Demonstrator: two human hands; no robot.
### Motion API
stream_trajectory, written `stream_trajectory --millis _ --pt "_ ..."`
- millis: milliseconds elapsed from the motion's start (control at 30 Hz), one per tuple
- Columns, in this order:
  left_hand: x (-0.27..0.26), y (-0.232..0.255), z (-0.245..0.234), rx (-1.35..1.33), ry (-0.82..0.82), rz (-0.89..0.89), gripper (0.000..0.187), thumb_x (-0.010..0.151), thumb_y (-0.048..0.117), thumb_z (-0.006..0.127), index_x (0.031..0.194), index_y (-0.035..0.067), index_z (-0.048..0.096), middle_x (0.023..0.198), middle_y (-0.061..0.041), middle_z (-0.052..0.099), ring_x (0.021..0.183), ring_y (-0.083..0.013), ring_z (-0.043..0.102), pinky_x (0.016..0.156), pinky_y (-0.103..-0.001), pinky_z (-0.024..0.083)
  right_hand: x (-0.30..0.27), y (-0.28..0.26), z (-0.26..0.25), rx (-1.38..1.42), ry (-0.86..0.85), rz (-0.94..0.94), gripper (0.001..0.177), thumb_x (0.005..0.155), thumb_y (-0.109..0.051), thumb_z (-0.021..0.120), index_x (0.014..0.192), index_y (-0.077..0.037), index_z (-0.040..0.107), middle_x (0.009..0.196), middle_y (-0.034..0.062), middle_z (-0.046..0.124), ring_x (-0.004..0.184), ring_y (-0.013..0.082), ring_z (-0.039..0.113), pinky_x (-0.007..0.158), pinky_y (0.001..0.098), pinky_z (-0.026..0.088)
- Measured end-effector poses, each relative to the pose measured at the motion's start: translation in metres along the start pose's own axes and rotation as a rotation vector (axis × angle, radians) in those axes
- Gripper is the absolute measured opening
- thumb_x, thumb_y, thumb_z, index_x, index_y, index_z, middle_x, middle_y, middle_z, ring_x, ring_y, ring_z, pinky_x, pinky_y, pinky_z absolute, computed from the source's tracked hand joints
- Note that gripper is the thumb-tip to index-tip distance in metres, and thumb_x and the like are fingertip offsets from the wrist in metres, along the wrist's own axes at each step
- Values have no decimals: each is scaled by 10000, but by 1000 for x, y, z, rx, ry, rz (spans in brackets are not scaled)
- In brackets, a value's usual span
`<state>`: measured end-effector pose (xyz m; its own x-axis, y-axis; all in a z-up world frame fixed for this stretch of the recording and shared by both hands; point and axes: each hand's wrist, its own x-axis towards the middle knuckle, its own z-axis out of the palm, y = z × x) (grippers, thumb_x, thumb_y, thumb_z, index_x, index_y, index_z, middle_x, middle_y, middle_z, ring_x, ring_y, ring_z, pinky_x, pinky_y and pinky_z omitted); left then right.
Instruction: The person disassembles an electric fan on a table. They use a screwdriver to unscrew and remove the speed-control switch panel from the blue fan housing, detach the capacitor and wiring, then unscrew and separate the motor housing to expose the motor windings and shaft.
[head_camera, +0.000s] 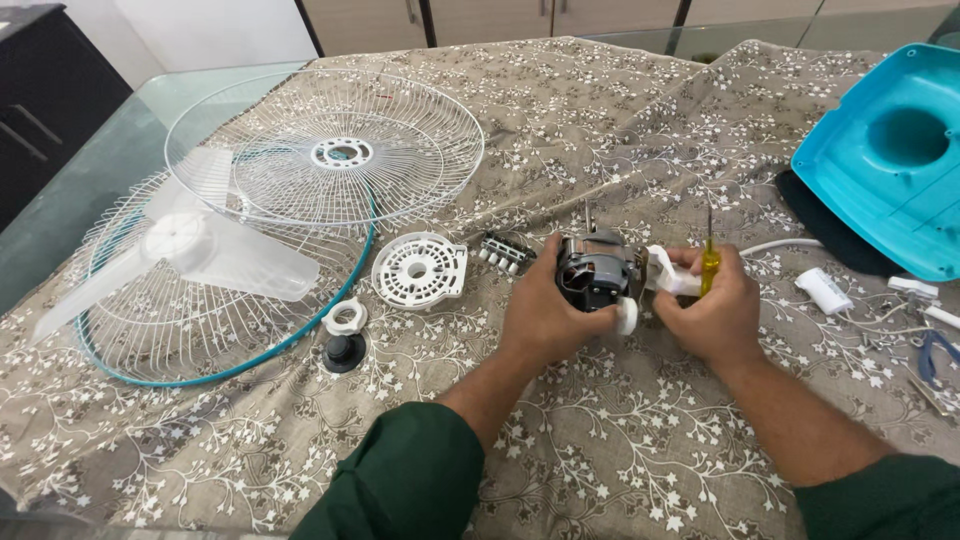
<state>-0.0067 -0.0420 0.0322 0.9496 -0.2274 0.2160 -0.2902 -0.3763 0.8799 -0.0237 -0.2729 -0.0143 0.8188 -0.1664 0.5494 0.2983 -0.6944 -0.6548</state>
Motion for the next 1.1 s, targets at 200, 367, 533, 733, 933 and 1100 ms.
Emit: stream_trajectory --millis 200,367,533,733,933,1100 --pt "33 -23 -12 -146 -134 31 1160 590 234 851 1576 -14 294 1368 -219 610 1135 -277 705 967 -325 564 -4 -13 0 -97 80 -87 445 734 -191 874 938 -53 505 1071 146 764 906 235 757 774 359 606" --pt "38 -26 -16 -74 -83 92 943 650 218 779 1516 29 456 1285 -214 693 1105 -278 738 977 -339 570 -5 -22 0 -119 66 -115 473 729 -300 901 915 -58 539 1007 133 759 877 223 752 756 360 597" --pt "29 -29 -18 23 -7 195 784 715 212 723 1462 73 527 1244 -215 710 1094 -333 729 961 -380 565 -12 -16 2 -163 31 -90 295 865 -288 807 926 -70 618 820 81 668 710 203 675 650 375 552" --pt "5 -34 -9 112 150 387 587 931 232 739 1498 145 611 1594 -232 565 1419 -392 584 1188 -444 462 -13 -6 5 -217 30 -86 341 968 -413 637 862 -96 569 741 58 590 633 218 590 585 397 496" --pt "-13 -34 -10 190 132 360 760 788 278 810 1474 119 525 1567 -237 438 1389 -435 479 1146 -500 397 -16 1 5 -177 61 -182 295 1033 -315 480 984 -57 616 722 91 559 621 247 563 609 433 464" --pt "-14 -27 -10 221 111 302 784 760 255 818 1482 147 532 1584 -168 462 1387 -407 494 1143 -485 418 -14 -17 2 -141 41 -268 231 1017 -250 525 1017 -38 616 749 84 582 622 206 566 568 401 483"
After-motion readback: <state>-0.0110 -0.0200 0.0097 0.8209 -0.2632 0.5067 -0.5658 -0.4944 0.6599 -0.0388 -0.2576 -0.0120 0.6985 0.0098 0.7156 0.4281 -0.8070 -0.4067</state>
